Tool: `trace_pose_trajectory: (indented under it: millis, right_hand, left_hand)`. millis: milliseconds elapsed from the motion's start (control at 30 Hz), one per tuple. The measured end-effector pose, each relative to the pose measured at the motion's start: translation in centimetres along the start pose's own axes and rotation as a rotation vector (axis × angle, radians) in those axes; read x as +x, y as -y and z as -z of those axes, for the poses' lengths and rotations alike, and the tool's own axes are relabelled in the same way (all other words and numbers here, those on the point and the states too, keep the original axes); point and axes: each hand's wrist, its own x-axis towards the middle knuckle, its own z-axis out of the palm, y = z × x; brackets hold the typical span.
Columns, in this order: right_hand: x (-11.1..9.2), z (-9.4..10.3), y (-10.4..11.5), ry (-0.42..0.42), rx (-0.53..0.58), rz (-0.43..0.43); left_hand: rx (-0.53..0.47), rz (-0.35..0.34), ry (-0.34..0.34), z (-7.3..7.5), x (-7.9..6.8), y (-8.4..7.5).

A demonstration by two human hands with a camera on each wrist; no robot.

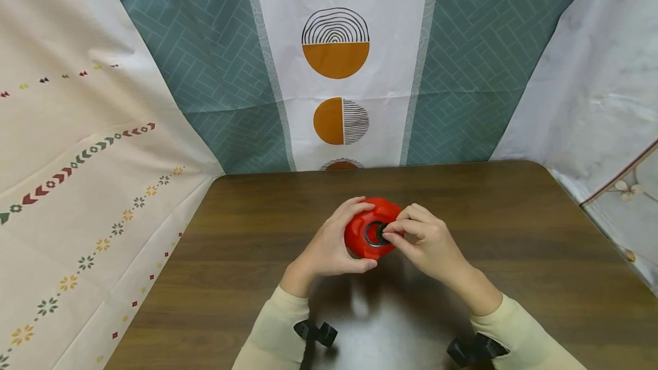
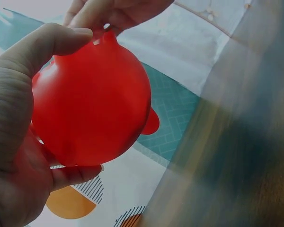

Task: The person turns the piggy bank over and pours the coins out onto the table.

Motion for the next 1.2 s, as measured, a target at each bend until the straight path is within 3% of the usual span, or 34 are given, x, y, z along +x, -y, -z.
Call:
trace_pose_trajectory:
  millis: [200, 467, 633, 833, 1100, 1200]
  right_hand:
    - [0.6, 2.3, 1.2, -0.007, 0.076, -0.023]
    - [0.6, 4.3, 1.9, -0.01, 0.062, -0.038]
    - [-0.8, 5.8, 0.3, 0.002, -0.008, -0.033]
    - [-4.0, 7.8, -4.1, 0.052, -0.142, -0.042]
    - [-7.4, 10.3, -7.3, 0.115, -0.231, -0.252]
    - [-8.4, 11.0, -8.2, 0.123, -0.246, -0.29]
  left_hand:
    - [-0.009, 0.015, 0.001, 0.0, 0.0, 0.0]
    - [-0.012, 0.028, 0.005, 0.0, 0.0, -0.1]
    - [-0.007, 0.016, -0.005, 0.0, -0.1, -0.2]
    - [-0.008, 0.005, -0.012, 0.1, -0.2, -0.3]
    - [-0.014, 0.004, -0.011, 0.2, -0.1, -0.5]
    - [-0.017, 0.002, -0.004, 0.2, -0.1, -0.5]
